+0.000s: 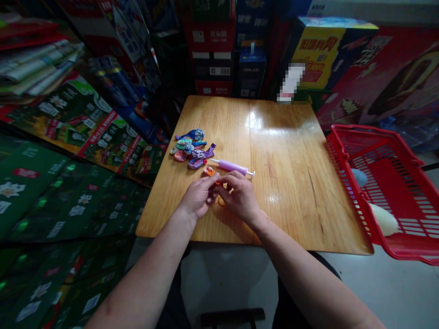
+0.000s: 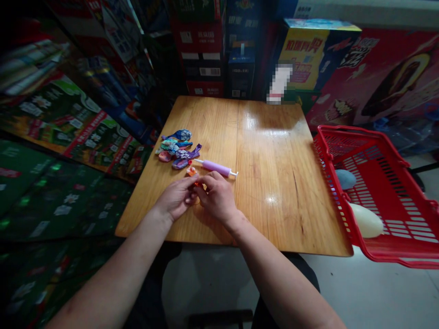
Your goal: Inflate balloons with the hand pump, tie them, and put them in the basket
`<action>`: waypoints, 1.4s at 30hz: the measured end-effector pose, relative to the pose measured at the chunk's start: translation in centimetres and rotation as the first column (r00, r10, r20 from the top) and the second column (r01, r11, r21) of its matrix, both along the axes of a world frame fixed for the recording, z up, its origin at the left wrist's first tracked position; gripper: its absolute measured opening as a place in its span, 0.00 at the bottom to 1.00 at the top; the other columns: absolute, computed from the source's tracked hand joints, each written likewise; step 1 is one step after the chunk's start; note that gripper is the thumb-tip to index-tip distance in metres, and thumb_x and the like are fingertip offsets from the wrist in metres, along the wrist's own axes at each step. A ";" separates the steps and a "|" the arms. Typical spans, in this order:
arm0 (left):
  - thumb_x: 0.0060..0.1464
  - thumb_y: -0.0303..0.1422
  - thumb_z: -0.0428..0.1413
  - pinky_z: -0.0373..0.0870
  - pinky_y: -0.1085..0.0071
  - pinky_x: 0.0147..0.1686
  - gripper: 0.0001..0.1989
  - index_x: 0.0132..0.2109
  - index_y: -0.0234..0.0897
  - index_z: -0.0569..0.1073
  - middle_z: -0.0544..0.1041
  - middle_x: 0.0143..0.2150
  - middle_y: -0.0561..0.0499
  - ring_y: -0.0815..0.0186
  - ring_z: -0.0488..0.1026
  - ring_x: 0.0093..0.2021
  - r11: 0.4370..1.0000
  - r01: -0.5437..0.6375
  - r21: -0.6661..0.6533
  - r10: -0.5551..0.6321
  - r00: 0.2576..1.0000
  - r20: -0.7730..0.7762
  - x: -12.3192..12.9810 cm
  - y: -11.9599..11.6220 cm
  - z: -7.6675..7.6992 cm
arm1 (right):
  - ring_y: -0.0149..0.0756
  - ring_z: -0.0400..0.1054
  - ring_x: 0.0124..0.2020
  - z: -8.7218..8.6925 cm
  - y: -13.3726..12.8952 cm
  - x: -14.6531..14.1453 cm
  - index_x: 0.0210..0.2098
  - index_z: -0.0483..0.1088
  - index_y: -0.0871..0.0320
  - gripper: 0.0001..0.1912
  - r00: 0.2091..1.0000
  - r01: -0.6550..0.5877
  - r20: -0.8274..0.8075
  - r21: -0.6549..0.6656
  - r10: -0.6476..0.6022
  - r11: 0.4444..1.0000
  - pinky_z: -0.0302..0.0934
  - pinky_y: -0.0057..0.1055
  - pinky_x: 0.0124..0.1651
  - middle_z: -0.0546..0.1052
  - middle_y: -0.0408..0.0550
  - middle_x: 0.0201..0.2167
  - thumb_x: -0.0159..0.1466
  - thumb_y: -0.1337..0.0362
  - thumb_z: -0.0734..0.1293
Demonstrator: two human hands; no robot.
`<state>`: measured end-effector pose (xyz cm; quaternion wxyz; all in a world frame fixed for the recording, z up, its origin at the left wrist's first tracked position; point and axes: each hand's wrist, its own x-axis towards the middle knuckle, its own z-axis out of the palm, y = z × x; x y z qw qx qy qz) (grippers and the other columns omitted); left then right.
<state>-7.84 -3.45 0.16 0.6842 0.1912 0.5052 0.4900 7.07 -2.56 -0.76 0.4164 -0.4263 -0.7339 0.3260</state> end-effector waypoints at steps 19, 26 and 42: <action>0.66 0.23 0.54 0.76 0.75 0.34 0.09 0.41 0.33 0.79 0.81 0.36 0.47 0.68 0.81 0.35 0.916 -0.392 -0.083 0.400 0.900 0.173 -2.9 3.5 0.2 | 0.51 0.69 0.45 -1.6 4.0 5.5 0.45 0.77 0.59 0.10 0.847 0.294 0.420 0.143 -0.327 0.945 0.62 0.47 0.52 0.79 0.58 0.41 0.69 0.63 0.65; 0.60 0.22 0.62 0.67 0.79 0.28 0.05 0.40 0.34 0.81 0.81 0.31 0.52 0.73 0.78 0.29 0.910 -0.414 -0.037 0.415 0.900 0.131 -2.2 3.6 -0.6 | 0.46 0.72 0.41 -0.7 1.4 7.3 0.45 0.73 0.58 0.10 0.921 0.251 0.293 0.064 -0.258 0.966 0.65 0.41 0.45 0.78 0.55 0.40 0.71 0.60 0.65; 0.54 0.20 0.65 0.70 0.77 0.33 0.05 0.36 0.33 0.80 0.81 0.31 0.50 0.71 0.79 0.31 0.917 -0.396 0.037 0.393 0.917 0.074 0.0 3.1 -1.3 | 0.44 0.72 0.39 -0.6 -1.3 8.9 0.44 0.72 0.57 0.06 0.931 0.177 0.321 0.009 -0.171 0.984 0.65 0.40 0.43 0.77 0.54 0.38 0.71 0.62 0.65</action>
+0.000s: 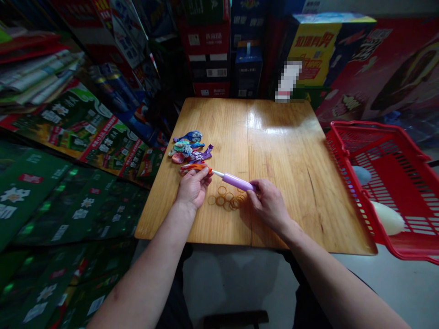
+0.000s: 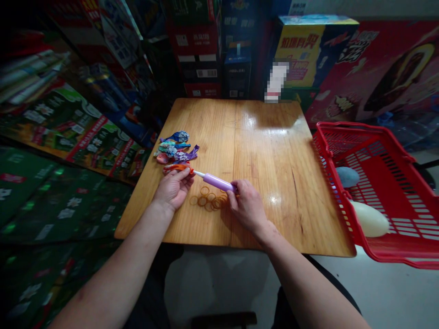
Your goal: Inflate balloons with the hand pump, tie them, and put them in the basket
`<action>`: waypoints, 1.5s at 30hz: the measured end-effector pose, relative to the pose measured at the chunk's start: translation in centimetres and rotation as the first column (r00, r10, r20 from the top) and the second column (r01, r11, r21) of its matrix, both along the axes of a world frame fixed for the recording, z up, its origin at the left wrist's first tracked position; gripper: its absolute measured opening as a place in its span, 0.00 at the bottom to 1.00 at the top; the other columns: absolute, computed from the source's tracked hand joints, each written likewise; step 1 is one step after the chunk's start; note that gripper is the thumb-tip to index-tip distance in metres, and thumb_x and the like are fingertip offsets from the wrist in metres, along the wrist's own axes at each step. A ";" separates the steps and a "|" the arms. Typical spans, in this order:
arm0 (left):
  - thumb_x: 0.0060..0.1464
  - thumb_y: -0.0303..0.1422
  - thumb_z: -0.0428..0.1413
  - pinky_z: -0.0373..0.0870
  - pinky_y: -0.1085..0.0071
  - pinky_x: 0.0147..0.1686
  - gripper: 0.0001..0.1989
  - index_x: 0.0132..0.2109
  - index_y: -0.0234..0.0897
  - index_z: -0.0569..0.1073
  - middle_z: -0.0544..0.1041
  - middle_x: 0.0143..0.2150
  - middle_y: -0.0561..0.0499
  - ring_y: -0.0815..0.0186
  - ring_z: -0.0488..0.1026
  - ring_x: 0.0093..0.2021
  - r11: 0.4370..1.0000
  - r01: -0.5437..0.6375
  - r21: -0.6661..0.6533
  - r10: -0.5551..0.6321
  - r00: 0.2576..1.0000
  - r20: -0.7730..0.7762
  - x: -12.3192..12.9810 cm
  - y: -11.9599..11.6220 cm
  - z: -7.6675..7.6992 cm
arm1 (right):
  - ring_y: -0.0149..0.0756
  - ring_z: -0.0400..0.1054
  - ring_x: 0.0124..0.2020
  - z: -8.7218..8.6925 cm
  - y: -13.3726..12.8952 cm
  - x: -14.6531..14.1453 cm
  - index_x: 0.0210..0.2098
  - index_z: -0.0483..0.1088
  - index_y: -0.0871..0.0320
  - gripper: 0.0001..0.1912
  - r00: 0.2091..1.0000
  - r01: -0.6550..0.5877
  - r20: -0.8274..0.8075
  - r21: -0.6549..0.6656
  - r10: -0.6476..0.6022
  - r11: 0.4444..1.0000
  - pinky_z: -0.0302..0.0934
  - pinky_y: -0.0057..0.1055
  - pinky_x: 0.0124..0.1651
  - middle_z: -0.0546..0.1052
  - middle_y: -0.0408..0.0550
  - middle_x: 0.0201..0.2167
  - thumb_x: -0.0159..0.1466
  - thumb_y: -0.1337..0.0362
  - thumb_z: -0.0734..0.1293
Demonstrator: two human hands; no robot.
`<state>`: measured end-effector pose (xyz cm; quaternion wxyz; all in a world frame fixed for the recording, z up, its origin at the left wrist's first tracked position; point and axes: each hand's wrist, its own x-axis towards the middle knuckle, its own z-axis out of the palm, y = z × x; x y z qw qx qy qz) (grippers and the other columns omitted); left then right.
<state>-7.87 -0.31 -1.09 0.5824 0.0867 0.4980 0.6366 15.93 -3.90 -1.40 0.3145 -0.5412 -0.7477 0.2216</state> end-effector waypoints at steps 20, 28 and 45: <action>0.49 0.25 0.70 0.72 0.74 0.37 0.08 0.36 0.35 0.80 0.81 0.34 0.50 0.69 0.79 0.35 0.994 0.101 0.033 -0.100 0.995 -0.027 0.2 -0.9 -0.3 | 0.41 0.73 0.36 0.8 -0.2 -1.1 0.44 0.75 0.58 0.09 0.996 0.004 -0.084 -0.050 -0.008 0.999 0.64 0.36 0.41 0.80 0.52 0.37 0.71 0.60 0.65; 0.47 0.26 0.73 0.72 0.75 0.36 0.11 0.36 0.36 0.80 0.81 0.34 0.51 0.69 0.78 0.34 0.992 0.113 0.049 -0.112 0.993 -0.035 0.0 -1.2 -0.2 | 0.40 0.75 0.35 1.5 -0.1 -1.4 0.44 0.77 0.56 0.14 0.984 -0.038 -0.179 -0.162 0.009 0.986 0.64 0.35 0.39 0.81 0.49 0.34 0.74 0.58 0.60; 0.48 0.26 0.71 0.71 0.75 0.36 0.09 0.36 0.36 0.80 0.80 0.33 0.51 0.70 0.77 0.34 0.989 0.132 0.062 -0.133 0.991 0.000 -0.6 -1.6 0.1 | 0.35 0.68 0.27 2.0 -0.4 -1.8 0.39 0.77 0.57 0.16 0.978 -0.084 -0.204 -0.263 0.030 0.961 0.57 0.31 0.30 0.75 0.44 0.25 0.72 0.53 0.64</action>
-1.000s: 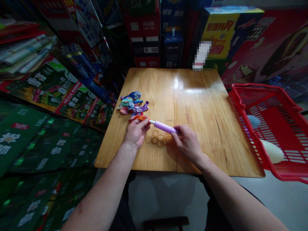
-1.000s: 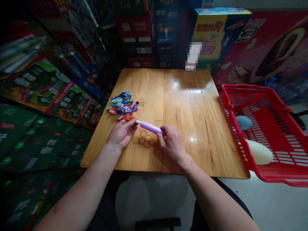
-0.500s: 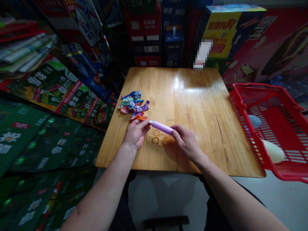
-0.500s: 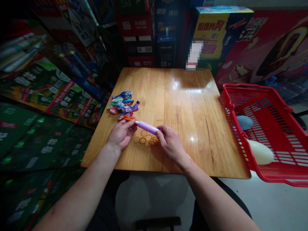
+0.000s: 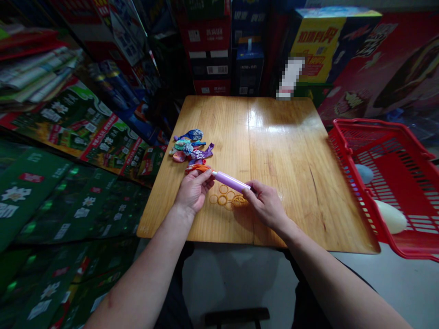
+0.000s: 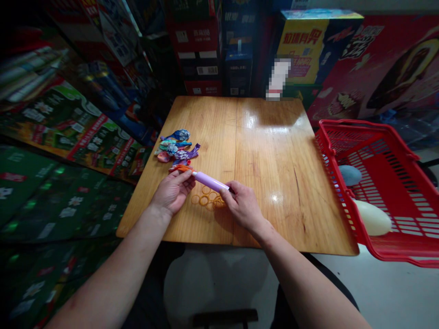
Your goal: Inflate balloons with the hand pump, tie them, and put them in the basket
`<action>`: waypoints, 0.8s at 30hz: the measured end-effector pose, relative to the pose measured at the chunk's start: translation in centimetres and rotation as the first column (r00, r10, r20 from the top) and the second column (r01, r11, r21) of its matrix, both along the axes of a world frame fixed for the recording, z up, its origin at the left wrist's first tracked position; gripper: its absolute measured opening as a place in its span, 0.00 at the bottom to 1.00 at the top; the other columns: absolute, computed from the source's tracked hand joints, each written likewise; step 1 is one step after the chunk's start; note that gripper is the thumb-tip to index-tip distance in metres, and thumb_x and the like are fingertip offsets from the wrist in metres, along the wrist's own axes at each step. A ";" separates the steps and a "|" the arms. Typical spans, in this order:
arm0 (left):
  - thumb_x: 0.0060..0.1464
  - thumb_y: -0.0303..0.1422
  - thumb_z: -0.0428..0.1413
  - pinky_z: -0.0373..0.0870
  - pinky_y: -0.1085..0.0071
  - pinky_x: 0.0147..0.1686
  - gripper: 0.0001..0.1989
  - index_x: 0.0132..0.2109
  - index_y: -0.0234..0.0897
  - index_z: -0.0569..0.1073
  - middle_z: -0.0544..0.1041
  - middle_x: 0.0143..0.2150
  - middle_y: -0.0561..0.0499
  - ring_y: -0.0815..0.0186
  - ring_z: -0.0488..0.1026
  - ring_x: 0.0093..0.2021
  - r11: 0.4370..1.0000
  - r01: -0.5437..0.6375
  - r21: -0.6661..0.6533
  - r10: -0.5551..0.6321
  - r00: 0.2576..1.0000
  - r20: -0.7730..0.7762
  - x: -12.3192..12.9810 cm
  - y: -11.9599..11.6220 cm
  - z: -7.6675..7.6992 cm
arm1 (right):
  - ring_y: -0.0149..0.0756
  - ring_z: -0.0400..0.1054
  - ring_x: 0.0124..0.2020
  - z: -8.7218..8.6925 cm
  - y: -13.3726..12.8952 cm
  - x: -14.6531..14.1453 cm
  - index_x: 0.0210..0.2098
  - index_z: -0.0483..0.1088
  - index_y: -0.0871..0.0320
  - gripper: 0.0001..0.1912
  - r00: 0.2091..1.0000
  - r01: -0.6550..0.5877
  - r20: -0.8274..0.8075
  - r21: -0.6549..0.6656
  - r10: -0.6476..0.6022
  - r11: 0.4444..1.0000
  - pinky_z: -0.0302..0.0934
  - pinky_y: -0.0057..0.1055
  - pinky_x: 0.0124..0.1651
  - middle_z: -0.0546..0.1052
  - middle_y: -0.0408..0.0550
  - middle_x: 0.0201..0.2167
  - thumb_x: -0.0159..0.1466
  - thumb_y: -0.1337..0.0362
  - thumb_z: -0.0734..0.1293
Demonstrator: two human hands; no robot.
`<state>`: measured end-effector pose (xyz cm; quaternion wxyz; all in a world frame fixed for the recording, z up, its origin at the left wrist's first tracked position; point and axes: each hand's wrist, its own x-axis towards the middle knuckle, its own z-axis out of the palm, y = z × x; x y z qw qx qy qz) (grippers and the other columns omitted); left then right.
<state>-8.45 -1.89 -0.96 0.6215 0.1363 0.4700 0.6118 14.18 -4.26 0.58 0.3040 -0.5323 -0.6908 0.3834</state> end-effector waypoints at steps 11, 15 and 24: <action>0.47 0.26 0.72 0.70 0.75 0.37 0.10 0.37 0.36 0.80 0.81 0.35 0.51 0.70 0.77 0.35 0.999 0.037 0.031 -0.036 0.999 -0.017 0.0 -0.1 0.3 | 0.36 0.71 0.29 -0.7 0.1 -0.1 0.42 0.76 0.56 0.09 0.995 0.101 -0.023 0.093 -0.099 0.991 0.62 0.31 0.33 0.79 0.46 0.30 0.64 0.59 0.71; 0.46 0.26 0.73 0.69 0.76 0.37 0.11 0.37 0.36 0.81 0.81 0.36 0.51 0.70 0.76 0.35 0.997 0.060 0.047 -0.059 0.998 -0.019 0.1 -0.2 0.3 | 0.34 0.68 0.26 -0.3 0.0 0.0 0.41 0.78 0.57 0.14 0.997 0.072 -0.017 0.033 -0.072 0.997 0.58 0.31 0.30 0.77 0.45 0.26 0.69 0.53 0.67; 0.46 0.26 0.72 0.69 0.74 0.37 0.11 0.38 0.36 0.82 0.82 0.38 0.50 0.69 0.76 0.37 0.996 0.067 0.066 -0.066 0.998 -0.021 0.1 -0.2 0.3 | 0.36 0.72 0.30 -0.7 0.0 -0.3 0.42 0.76 0.55 0.08 0.995 0.099 -0.011 0.123 -0.099 0.987 0.62 0.31 0.34 0.81 0.47 0.32 0.64 0.60 0.70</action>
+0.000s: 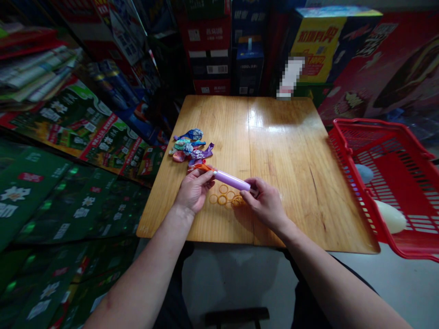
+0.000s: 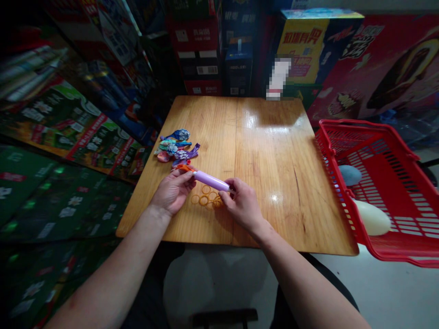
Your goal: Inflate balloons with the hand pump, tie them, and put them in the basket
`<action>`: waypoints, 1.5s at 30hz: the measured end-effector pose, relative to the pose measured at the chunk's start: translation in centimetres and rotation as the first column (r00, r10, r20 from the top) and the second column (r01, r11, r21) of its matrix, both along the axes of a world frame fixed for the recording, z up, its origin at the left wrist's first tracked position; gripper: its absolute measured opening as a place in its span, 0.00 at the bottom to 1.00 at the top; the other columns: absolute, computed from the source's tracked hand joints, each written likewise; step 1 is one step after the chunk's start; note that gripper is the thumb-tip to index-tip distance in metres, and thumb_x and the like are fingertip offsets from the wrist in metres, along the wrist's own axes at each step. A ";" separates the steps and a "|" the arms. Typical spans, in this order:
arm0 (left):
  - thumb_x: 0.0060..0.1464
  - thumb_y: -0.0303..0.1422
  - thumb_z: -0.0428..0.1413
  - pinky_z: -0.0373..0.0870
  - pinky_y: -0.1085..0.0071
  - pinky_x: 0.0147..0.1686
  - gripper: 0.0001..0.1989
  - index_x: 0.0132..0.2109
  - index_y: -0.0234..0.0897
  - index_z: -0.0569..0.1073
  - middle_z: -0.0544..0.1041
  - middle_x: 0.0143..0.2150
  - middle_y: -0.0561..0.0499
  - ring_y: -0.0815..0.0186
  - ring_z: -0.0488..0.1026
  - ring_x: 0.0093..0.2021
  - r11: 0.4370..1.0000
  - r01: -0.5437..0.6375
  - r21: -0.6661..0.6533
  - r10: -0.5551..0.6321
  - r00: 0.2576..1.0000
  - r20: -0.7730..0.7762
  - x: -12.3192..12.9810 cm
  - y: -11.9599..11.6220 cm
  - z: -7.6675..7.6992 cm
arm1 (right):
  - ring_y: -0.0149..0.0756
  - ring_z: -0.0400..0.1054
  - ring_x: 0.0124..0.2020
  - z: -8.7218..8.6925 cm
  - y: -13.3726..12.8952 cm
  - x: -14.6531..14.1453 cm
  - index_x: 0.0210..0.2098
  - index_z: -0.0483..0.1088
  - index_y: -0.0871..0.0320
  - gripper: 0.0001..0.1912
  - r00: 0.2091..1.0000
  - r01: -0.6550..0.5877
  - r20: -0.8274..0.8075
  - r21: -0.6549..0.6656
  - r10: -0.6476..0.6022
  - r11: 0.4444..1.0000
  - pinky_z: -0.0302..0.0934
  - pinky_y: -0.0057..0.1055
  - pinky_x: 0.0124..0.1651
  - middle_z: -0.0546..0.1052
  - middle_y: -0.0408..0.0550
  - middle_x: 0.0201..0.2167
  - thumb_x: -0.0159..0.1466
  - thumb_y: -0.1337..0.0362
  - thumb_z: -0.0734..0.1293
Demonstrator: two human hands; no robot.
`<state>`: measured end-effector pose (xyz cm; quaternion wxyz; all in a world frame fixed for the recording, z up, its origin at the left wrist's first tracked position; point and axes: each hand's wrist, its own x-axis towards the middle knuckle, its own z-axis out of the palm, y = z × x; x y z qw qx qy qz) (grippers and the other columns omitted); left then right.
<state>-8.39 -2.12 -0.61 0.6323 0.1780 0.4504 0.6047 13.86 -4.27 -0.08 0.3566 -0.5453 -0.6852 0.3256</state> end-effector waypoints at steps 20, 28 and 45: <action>0.49 0.24 0.69 0.70 0.70 0.42 0.11 0.40 0.39 0.80 0.83 0.45 0.49 0.66 0.77 0.43 0.998 0.064 0.013 -0.066 0.983 0.172 0.1 -0.6 0.8 | 0.36 0.69 0.30 0.2 0.1 0.2 0.44 0.78 0.57 0.15 0.976 -0.068 -0.218 -0.208 0.021 0.976 0.60 0.32 0.33 0.78 0.46 0.30 0.70 0.52 0.68; 0.51 0.26 0.70 0.72 0.70 0.39 0.12 0.41 0.39 0.78 0.81 0.42 0.53 0.65 0.79 0.42 0.975 0.223 0.000 -0.223 0.971 0.087 -1.0 -0.9 1.3 | 0.35 0.68 0.31 -0.4 0.4 0.5 0.41 0.76 0.58 0.16 0.950 -0.128 -0.311 -0.296 0.031 0.947 0.60 0.32 0.34 0.78 0.47 0.31 0.70 0.51 0.67; 0.43 0.28 0.75 0.68 0.78 0.29 0.15 0.39 0.34 0.81 0.78 0.35 0.53 0.72 0.76 0.33 0.990 0.139 -0.026 -0.139 0.990 0.013 -1.1 -0.4 1.3 | 0.36 0.68 0.30 0.1 0.8 0.8 0.45 0.76 0.56 0.12 0.986 -0.066 -0.162 -0.112 0.047 0.992 0.59 0.33 0.34 0.76 0.45 0.30 0.69 0.56 0.69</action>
